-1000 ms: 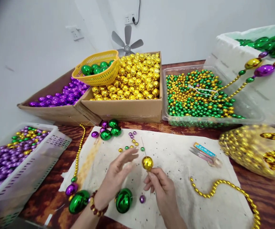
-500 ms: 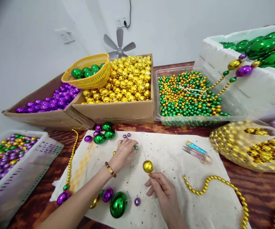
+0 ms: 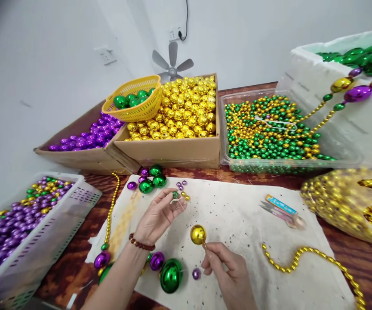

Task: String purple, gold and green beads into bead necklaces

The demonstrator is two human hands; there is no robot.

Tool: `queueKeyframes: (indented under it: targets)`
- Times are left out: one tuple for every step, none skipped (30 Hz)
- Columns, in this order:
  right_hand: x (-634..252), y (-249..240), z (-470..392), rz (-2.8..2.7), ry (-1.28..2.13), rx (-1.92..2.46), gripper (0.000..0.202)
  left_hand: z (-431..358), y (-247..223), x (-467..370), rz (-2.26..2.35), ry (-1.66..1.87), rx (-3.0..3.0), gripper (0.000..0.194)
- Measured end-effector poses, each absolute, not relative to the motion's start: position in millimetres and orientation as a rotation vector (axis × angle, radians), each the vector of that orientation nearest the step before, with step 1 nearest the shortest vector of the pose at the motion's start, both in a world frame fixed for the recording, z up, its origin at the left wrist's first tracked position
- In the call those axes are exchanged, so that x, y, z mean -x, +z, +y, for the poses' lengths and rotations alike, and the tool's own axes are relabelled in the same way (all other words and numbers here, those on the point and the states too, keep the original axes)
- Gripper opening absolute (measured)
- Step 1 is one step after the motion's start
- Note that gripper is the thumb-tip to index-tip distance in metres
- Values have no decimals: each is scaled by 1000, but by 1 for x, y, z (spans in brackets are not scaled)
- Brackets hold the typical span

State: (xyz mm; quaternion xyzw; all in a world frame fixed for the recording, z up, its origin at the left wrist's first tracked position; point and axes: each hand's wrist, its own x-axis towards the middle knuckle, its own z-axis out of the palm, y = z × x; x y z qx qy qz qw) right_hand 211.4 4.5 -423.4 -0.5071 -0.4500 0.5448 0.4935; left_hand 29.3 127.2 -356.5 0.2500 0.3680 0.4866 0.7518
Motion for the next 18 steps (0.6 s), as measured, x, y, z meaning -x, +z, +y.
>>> queueKeyframes:
  targets:
    - [-211,-424,5,-1099,1308,1231,25,127,-357,-29,801,1062,-548,17]
    - [-211,-424,5,-1100,1296,1235,25,127,-357,-29,798,1062,-552,17]
    - [-212,-424,5,-1099,1290,1241,24,127,-357,-29,796,1064,-557,17]
    - [-212,-425,5,-1099,1287,1244,23,128,-357,-29,796,1068,-562,17]
    - [-213,-425,4,-1098,1284,1249,22,128,-358,-29,800,1074,-569,18]
    - [-213,-426,4,-1103,1289,1253,22,128,-358,-29,808,1082,-579,19]
    - [-214,-427,3,-1113,1297,1257,22,128,-358,-29,823,1094,-594,20]
    - [-214,-429,3,-1124,1309,1262,22,126,-358,-30,844,1110,-621,21]
    - [-214,-430,2,-1129,1319,1268,22,124,-358,-31,870,1130,-660,22]
    - [-213,-432,2,-1126,1328,1273,23,121,-358,-32,895,1144,-714,25]
    - [-211,-433,2,-1114,1336,1277,23,118,-357,-33,912,1143,-783,28]
    - [-209,-434,2,-1089,1341,1282,23,115,-357,-32,921,1116,-862,33]
    - [-207,-435,2,-1055,1345,1288,24,113,-356,-30,928,1064,-949,37]
    - [-204,-436,3,-1020,1355,1290,24,112,-356,-26,948,1002,-1043,39]
    - [-202,-437,3,-990,1371,1289,25,113,-356,-18,998,957,-1143,40]
    - [-200,-437,4,-968,1392,1282,26,118,-357,-6,1093,941,-1251,38]
    - [-200,-438,5,-952,1410,1277,26,124,-358,9,1243,952,-1368,35]
    - [-200,-439,6,-945,1426,1270,27,134,-359,28,1429,1000,-1476,32]
